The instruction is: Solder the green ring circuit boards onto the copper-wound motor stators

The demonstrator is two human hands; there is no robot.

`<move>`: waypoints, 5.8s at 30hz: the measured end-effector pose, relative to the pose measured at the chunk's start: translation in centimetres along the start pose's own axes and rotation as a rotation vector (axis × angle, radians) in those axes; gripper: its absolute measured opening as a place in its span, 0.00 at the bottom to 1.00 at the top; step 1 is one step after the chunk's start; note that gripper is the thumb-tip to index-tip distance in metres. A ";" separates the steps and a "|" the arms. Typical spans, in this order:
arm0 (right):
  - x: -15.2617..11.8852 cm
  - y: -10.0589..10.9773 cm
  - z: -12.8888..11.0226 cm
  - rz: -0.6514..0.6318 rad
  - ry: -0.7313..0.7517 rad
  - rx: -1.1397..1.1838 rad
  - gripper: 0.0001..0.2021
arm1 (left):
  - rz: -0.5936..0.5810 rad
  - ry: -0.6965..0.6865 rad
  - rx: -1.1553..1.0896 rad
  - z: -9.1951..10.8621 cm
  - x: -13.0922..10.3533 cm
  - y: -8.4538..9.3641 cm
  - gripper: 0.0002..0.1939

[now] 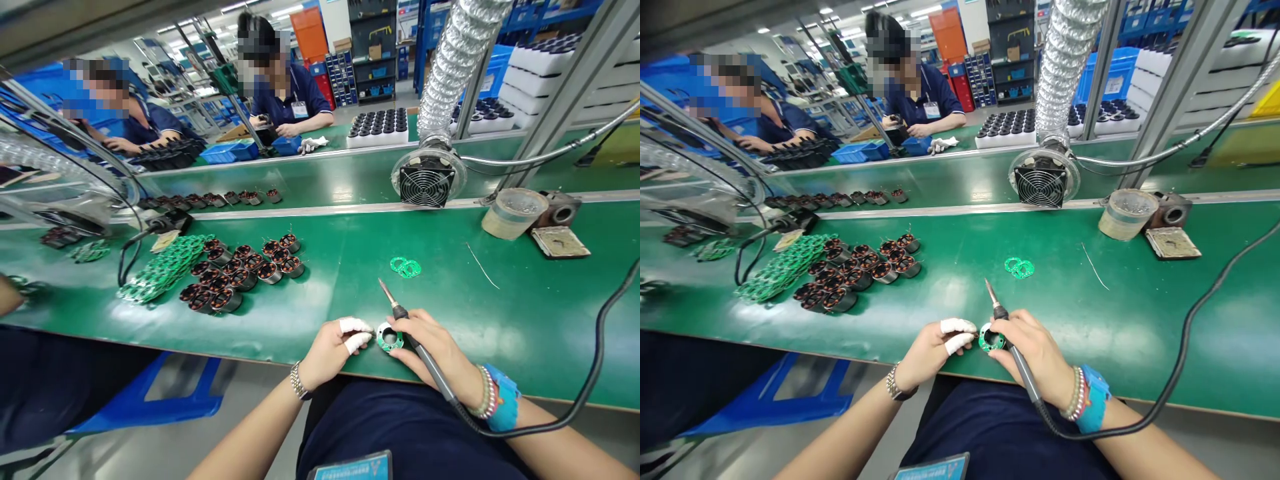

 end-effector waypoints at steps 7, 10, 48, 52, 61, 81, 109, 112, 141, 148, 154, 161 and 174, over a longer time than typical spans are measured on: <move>-0.1 0.0 0.0 0.006 0.009 0.003 0.13 | -0.023 -0.095 -0.037 0.3 0.4 -0.5 0.08; -0.1 -0.1 0.1 0.003 0.001 -0.006 0.13 | -0.018 -0.088 -0.107 0.5 0.3 -0.6 0.07; -0.3 -0.6 -0.3 0.046 -0.008 -0.068 0.11 | 0.102 -0.447 0.714 3.5 -3.6 -1.8 0.19; -0.1 1.7 1.2 0.140 -0.094 -0.062 0.16 | -0.009 -0.282 0.549 4.1 -1.7 -0.6 0.28; 3.2 5.6 8.5 0.057 -0.054 -0.342 0.19 | -0.130 -0.234 0.586 4.1 4.4 -2.6 0.23; 4.6 2.6 11.4 -0.042 -0.054 -0.394 0.18 | 0.449 -0.056 0.845 6.8 34.5 12.5 0.35; 4.8 3.4 13.1 0.142 0.164 -0.448 0.24 | 0.126 -0.480 0.706 1.7 0.5 5.7 0.15; 4.3 4.2 11.6 0.155 0.112 -0.404 0.26 | 0.203 -0.362 0.484 0.3 -0.7 5.2 0.36; 0.3 1.7 2.0 0.057 -0.121 -0.069 0.07 | 0.090 -0.391 0.268 3.4 -0.2 -0.6 0.20; -0.7 5.3 3.5 0.053 -0.172 -0.085 0.10 | 0.034 -0.399 0.233 2.9 2.2 0.5 0.20; -0.8 5.4 4.0 0.062 -0.244 0.007 0.07 | 0.015 -0.404 0.218 2.8 2.5 0.0 0.21; -0.6 5.4 4.3 0.048 -0.281 0.029 0.06 | 0.008 -0.384 0.228 2.6 2.7 -0.2 0.20; -0.3 5.2 4.1 0.022 -0.267 0.026 0.06 | 0.015 -0.397 0.235 2.7 2.8 -0.2 0.19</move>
Point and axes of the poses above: each hand's wrist, its own x-axis towards the middle knuckle, its own y-axis out of the back of the hand, z = x × y, the point moved 7 cm from there along x, towards the middle knuckle, and after that the axes turned 7 degrees about z, right-handed, at the moved point
